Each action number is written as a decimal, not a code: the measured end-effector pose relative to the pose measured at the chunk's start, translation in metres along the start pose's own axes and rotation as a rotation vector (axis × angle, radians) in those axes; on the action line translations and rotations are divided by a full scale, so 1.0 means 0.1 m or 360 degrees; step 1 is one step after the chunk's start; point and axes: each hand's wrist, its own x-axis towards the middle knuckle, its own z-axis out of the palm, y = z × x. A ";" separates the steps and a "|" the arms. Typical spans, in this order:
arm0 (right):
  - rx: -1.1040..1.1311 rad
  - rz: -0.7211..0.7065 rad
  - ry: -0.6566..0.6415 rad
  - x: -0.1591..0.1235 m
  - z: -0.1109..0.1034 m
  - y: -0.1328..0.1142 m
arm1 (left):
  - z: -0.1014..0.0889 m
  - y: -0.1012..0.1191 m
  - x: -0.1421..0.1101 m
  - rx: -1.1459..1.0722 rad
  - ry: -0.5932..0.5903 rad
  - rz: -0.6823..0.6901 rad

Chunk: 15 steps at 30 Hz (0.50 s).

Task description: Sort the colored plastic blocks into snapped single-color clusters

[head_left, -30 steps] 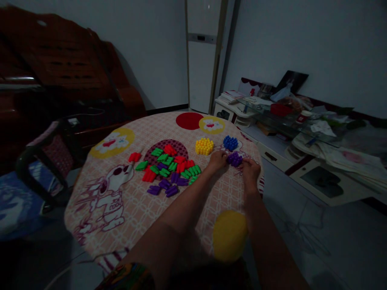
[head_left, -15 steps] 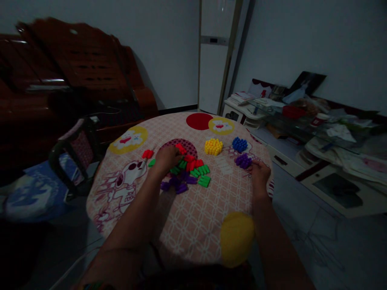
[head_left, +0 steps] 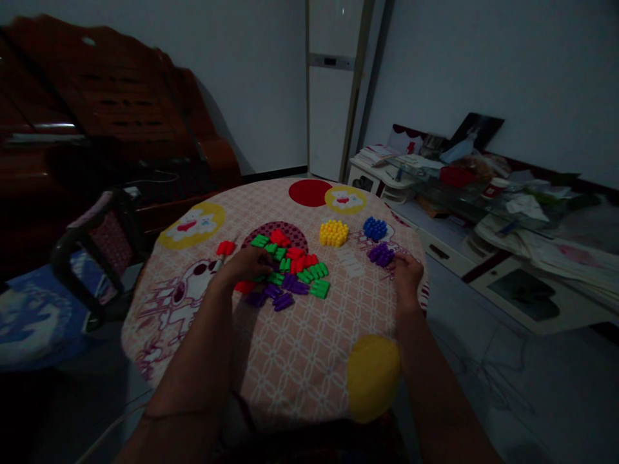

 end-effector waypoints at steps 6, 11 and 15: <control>0.0089 0.0063 -0.0016 0.00 0.01 0.02 | 0.01 -0.04 -0.05 -0.0472 -0.0041 0.0072; 0.0089 0.0058 -0.0016 0.01 0.02 0.03 | 0.01 0.08 -0.09 -0.0821 0.0063 0.0051; 0.0038 0.0043 -0.0010 0.01 0.01 0.05 | -0.05 0.21 -0.12 -0.0694 0.0366 0.0050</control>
